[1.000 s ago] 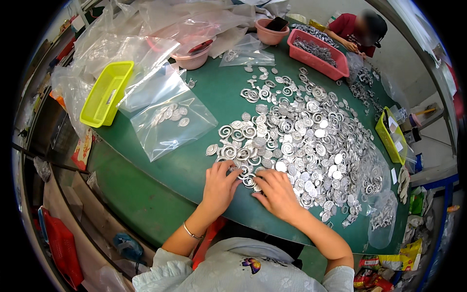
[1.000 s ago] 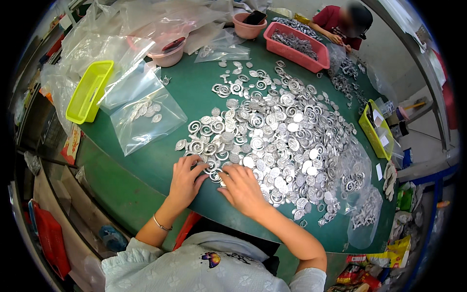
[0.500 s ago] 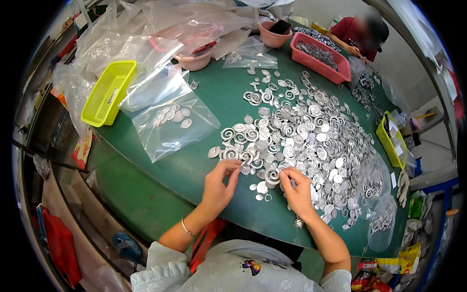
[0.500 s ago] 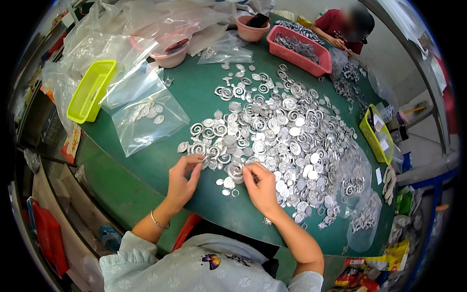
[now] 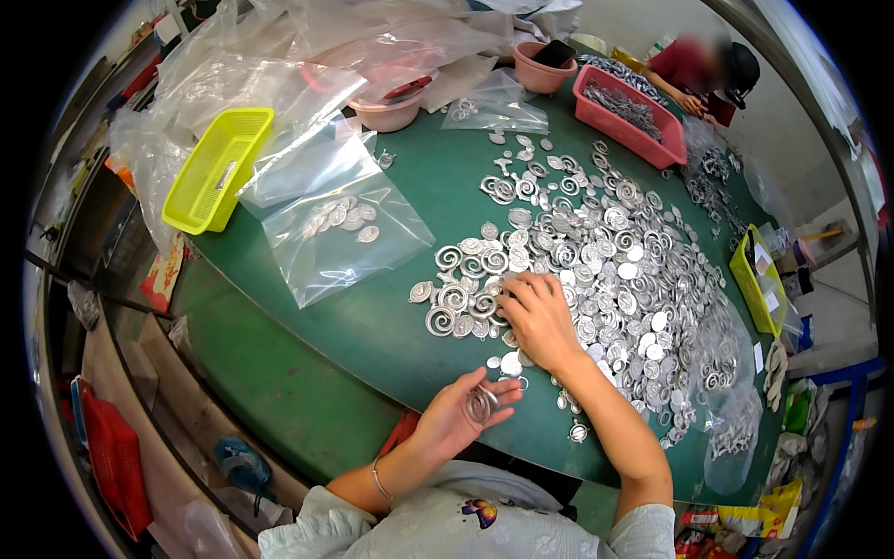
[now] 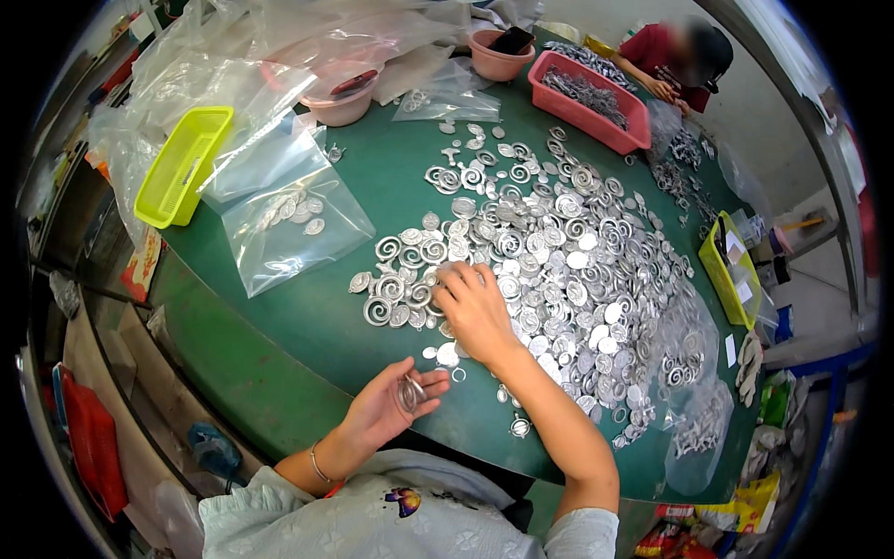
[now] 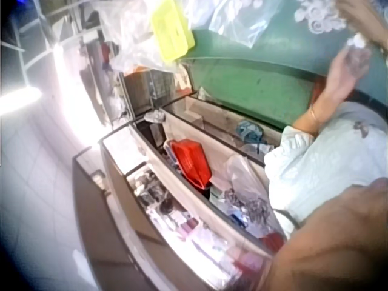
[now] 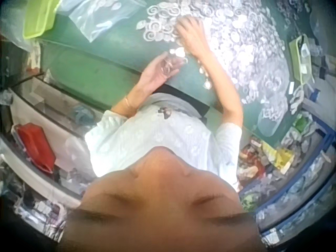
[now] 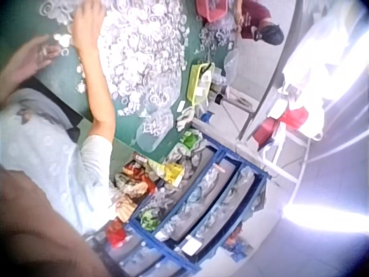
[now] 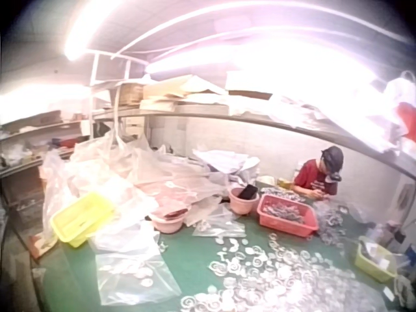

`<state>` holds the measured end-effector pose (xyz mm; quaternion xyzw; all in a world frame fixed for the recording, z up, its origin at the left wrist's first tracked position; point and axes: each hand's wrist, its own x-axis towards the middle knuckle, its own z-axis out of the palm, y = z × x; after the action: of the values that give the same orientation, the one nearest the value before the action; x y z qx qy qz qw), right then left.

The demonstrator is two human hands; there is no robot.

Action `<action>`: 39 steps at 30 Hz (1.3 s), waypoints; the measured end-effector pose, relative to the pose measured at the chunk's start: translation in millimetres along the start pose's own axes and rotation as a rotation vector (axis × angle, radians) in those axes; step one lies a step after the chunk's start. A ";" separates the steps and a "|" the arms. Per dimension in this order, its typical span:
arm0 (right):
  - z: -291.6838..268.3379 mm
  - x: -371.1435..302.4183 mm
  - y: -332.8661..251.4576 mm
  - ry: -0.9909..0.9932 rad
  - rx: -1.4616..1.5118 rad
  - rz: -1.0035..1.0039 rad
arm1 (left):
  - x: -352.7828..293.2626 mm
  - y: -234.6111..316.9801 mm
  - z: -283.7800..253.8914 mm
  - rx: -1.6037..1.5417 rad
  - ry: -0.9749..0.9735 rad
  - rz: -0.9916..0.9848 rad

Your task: The person sorts and stacks small spiral-shaped metal parts from a large pile on a workbench, placing them into clear plastic bags and a small plastic container.

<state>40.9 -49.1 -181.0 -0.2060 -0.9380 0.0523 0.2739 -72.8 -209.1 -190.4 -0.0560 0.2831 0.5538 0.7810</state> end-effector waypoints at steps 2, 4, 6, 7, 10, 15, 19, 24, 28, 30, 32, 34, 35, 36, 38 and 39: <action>-4.2 -2.7 2.0 0.038 0.043 -0.006 | -1.6 0.4 -6.6 -0.045 -0.038 -0.007; -9.3 -5.7 1.4 0.080 0.125 0.137 | -4.6 5.2 -12.5 -0.092 -0.131 0.008; -11.1 -10.7 3.6 0.039 0.192 0.215 | -3.6 5.0 -15.4 -0.126 -0.148 0.032; -12.4 -6.5 -1.6 0.038 0.229 0.151 | -2.5 4.6 -16.2 -0.140 -0.156 0.042; -8.9 1.3 -13.6 -0.135 0.003 -0.020 | -0.4 4.3 -15.1 -0.187 -0.155 0.030; -8.5 2.1 -3.5 0.106 0.056 0.040 | -0.6 0.3 -15.6 -0.063 -0.134 0.069; -23.0 -13.2 -16.2 -0.058 0.646 0.465 | -6.5 4.8 7.4 -0.079 -0.142 0.170; -26.3 -10.5 -14.5 -0.065 0.349 0.272 | -3.4 7.6 3.1 -0.043 -0.162 0.131; -26.0 -18.6 -28.7 -0.283 0.109 0.114 | -8.1 4.2 -4.1 -0.035 -0.103 0.133; -21.5 -24.5 -28.3 -0.265 0.007 0.072 | -11.1 2.2 -6.0 -0.018 -0.106 0.187; -23.6 -24.1 -25.4 -0.191 0.019 0.065 | -12.9 1.4 -6.2 -0.001 -0.101 0.233; -21.1 -24.2 -22.5 -0.094 0.055 0.108 | -14.0 1.6 -3.7 0.015 -0.096 0.271; -22.9 -22.7 -26.2 -0.010 0.168 0.161 | -13.5 1.7 -2.3 -0.018 -0.078 0.265; -27.7 -20.2 -32.2 -0.101 0.355 0.242 | -12.6 1.7 -0.8 -0.053 -0.059 0.259; -38.4 -15.5 -43.8 -0.284 0.726 0.410 | -10.9 2.6 0.8 -0.111 -0.053 0.219; -35.7 -13.9 -42.7 -0.356 0.672 0.395 | -9.3 3.8 0.1 -0.135 -0.063 0.189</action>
<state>55.4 -94.3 -148.7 -0.2688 -0.8439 0.4412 0.1444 -78.3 -215.3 -184.9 -0.0642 0.2245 0.6442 0.7283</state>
